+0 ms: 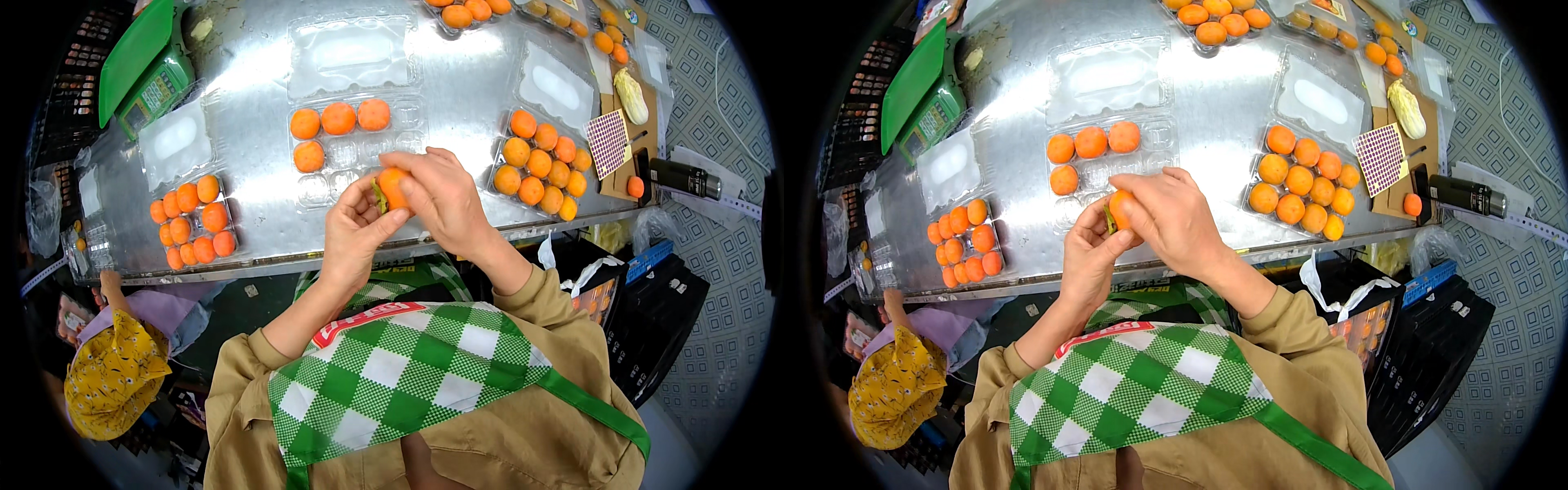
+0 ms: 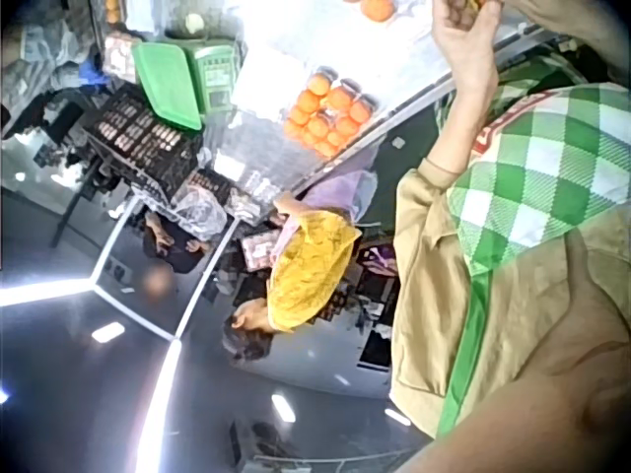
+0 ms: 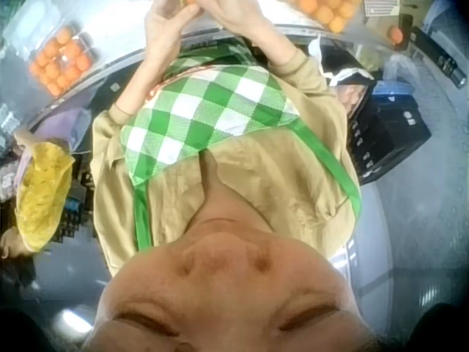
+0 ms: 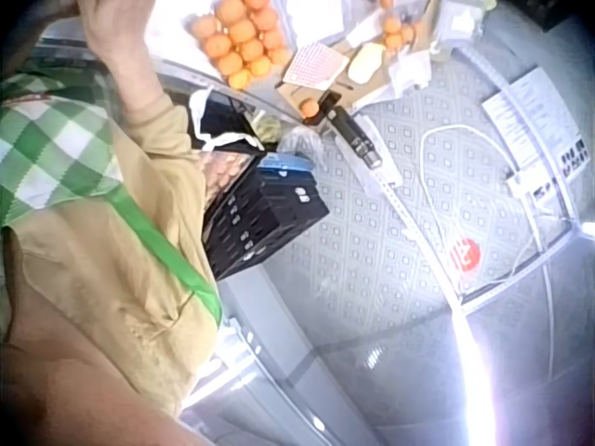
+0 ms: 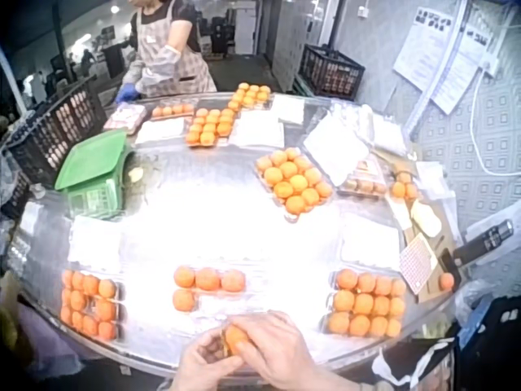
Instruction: The person sorts persimmons by hand, places them into clear plastic trays, closes the lids, and stacks the packed containers into a black crate.
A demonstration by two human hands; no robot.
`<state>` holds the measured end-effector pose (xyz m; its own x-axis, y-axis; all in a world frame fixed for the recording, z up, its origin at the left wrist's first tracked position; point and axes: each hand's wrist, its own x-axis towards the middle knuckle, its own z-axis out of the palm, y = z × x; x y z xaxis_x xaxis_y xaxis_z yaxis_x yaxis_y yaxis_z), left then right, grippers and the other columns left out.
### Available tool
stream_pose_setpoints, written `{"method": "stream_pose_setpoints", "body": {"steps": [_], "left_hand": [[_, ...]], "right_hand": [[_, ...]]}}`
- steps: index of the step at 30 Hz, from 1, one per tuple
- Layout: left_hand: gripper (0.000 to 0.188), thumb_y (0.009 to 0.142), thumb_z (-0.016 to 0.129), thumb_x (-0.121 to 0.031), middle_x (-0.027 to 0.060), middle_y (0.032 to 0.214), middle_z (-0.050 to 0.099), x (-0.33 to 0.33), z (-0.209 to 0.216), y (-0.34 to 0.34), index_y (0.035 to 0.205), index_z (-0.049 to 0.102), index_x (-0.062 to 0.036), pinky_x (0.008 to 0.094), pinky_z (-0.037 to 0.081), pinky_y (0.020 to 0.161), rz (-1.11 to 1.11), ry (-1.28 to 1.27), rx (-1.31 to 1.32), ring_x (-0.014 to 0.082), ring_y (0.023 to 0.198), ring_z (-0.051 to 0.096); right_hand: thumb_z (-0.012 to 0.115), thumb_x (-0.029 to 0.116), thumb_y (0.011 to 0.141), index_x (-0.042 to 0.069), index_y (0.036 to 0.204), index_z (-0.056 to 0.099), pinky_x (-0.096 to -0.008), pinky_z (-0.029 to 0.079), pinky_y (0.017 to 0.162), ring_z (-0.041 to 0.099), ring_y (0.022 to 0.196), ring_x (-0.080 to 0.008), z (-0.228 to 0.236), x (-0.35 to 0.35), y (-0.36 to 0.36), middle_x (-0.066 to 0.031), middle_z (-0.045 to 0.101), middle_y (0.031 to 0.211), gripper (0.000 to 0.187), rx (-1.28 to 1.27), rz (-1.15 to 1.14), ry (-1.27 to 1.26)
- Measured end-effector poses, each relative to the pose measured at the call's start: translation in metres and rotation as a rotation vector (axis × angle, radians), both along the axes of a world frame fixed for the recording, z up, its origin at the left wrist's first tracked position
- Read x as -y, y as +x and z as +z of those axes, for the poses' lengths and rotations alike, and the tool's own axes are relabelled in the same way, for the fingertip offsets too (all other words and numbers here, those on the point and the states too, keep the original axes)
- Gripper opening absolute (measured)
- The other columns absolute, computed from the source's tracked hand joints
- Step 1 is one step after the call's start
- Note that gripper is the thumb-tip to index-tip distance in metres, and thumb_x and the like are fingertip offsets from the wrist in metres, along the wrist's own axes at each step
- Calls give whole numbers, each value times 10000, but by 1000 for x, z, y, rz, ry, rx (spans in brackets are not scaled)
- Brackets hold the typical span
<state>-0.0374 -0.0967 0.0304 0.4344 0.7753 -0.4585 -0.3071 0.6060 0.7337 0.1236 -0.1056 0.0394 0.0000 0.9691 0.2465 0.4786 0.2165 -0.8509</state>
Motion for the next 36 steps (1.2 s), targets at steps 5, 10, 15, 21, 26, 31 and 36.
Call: {"method": "stream_pose_setpoints", "body": {"steps": [5,10,15,21,26,31,36], "left_hand": [[541,819,710,-99,114,1177,564,1,-1,-1,1279,457,32,358,526,882,-27,69,-54,188,1050,591],[538,830,697,-113,112,1177,564,-1,2,-1,1284,448,32,365,527,882,-20,72,-43,192,1053,592],[513,853,664,-121,124,1192,548,-5,8,-1,1286,441,40,362,526,887,-65,-93,92,206,1072,590],[470,866,654,-137,121,1150,552,-7,9,5,1257,455,32,353,536,872,-122,-144,141,230,1039,612],[415,881,648,-170,119,1098,574,-9,11,9,1208,491,31,341,553,829,-135,-152,104,237,965,642],[372,919,598,-238,114,1048,594,-8,11,13,1160,525,36,338,569,783,-125,-187,99,231,903,660],[471,968,471,-379,139,1131,578,-11,8,13,1237,450,7,384,554,833,-148,-275,102,249,934,652]], "right_hand": [[512,104,912,2,1084,601,-343,468,807,639,836,-244,-5,-1,0,-125,664,944,219,-359,-139,-199],[531,104,882,14,1162,569,-345,461,885,607,983,-237,-9,7,21,-116,637,1059,297,-280,-42,-206],[676,120,755,28,1233,530,-366,423,964,537,1141,-245,2,6,10,-112,574,1221,509,-244,107,-106],[791,94,630,47,1234,543,-384,447,940,552,1116,-280,-5,6,12,-115,585,1204,655,-75,165,-68],[814,120,625,49,1218,557,-382,457,929,568,1093,-277,-6,6,13,-103,604,1187,651,-81,165,-69],[833,144,635,52,1232,552,-371,452,950,572,1110,-255,-7,8,18,-99,604,1203,666,-124,193,-137],[824,126,645,41,1269,528,-368,418,1000,539,1173,-225,-11,11,22,-98,584,1242,696,-347,255,-262]]}}
